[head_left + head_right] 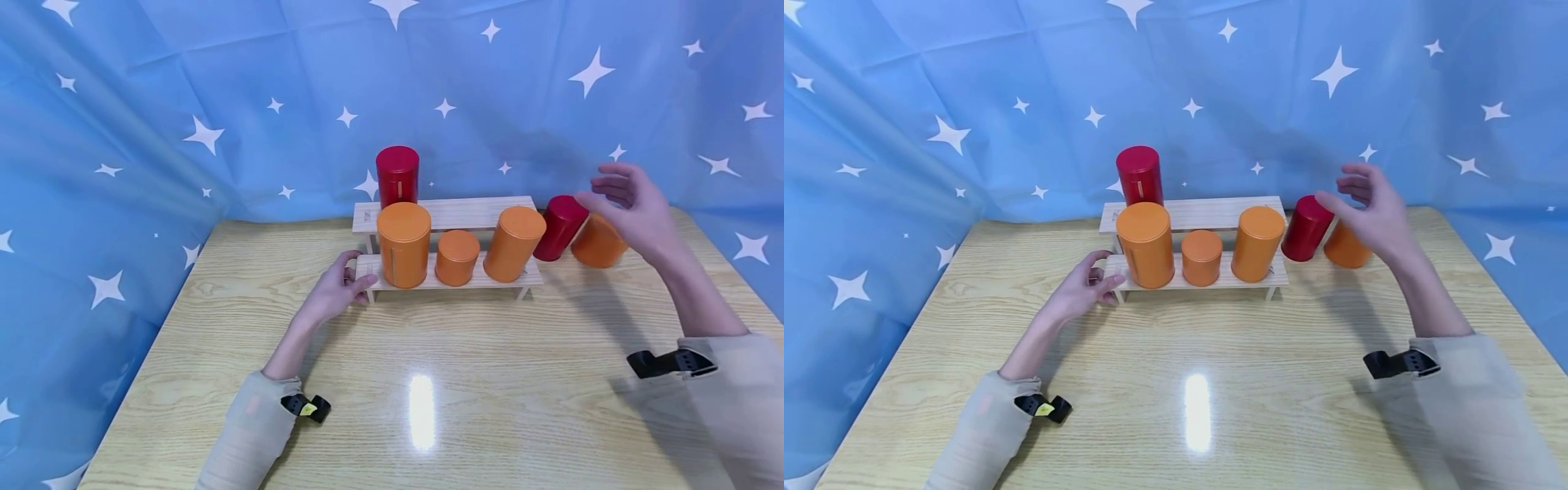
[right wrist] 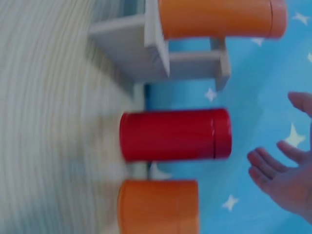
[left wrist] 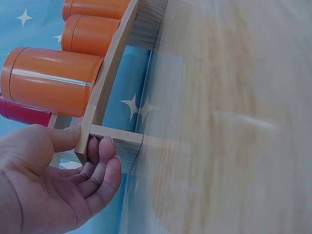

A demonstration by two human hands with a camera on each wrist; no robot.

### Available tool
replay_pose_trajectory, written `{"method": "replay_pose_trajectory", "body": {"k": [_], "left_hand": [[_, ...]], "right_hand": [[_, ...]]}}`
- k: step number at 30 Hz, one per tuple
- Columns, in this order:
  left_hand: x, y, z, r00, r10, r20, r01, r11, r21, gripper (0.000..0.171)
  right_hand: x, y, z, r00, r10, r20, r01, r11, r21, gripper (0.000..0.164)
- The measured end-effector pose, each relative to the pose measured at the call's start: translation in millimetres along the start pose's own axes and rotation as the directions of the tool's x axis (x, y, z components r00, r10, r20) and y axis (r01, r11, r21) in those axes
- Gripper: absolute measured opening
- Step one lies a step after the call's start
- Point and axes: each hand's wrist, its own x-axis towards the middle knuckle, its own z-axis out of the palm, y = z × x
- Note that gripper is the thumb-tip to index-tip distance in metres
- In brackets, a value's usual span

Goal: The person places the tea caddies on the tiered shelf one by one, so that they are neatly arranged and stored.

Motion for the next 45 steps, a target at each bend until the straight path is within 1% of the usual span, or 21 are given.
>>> {"method": "replay_pose_trajectory", "body": {"k": [6,13,18,23,29,35,39,42,45], "left_hand": [[0.0,-0.5,-1.1,1.000,0.003,0.002,-0.003,1.000,0.004,0.069],[-0.6,-0.4,-1.2,1.000,-0.001,0.004,0.001,1.000,0.002,0.070],[-0.7,-0.2,-1.1,1.000,-0.008,0.006,0.008,1.000,0.005,0.070],[-1.0,0.7,-1.2,1.000,-0.002,0.008,0.002,1.000,0.004,0.069],[-1.1,1.9,-0.4,1.000,-0.004,0.002,0.004,1.000,0.011,0.066],[-0.6,1.5,-0.5,1.000,0.000,0.002,0.000,1.000,0.011,0.066],[-0.2,0.9,-0.5,1.000,0.002,0.002,-0.002,1.000,0.014,0.066],[-0.4,0.8,-0.9,1.000,0.006,0.005,-0.006,1.000,0.014,0.066],[-1.0,1.0,-1.3,1.000,0.006,0.005,-0.006,1.000,0.018,0.066]], "right_hand": [[-2.3,20.9,-15.3,0.994,0.107,-0.011,-0.108,0.991,-0.082,0.071],[-3.0,42.1,-25.1,0.984,0.176,-0.031,-0.179,0.966,-0.186,0.085],[-3.9,56.5,-29.3,0.982,0.188,-0.024,-0.188,0.956,-0.227,0.093],[-4.7,68.8,-30.6,0.979,0.205,0.004,-0.197,0.947,-0.255,0.100],[-2.9,80.6,-29.5,0.974,0.223,0.038,-0.204,0.939,-0.276,0.103],[0.6,86.3,-25.4,0.970,0.238,0.057,-0.212,0.933,-0.290,0.105],[1.0,87.0,-22.0,0.967,0.247,0.054,-0.217,0.921,-0.324,0.106],[0.6,86.8,-20.2,0.967,0.252,0.046,-0.222,0.914,-0.339,0.105],[0.3,86.9,-19.3,0.969,0.245,0.038,-0.218,0.916,-0.337,0.102]]}}
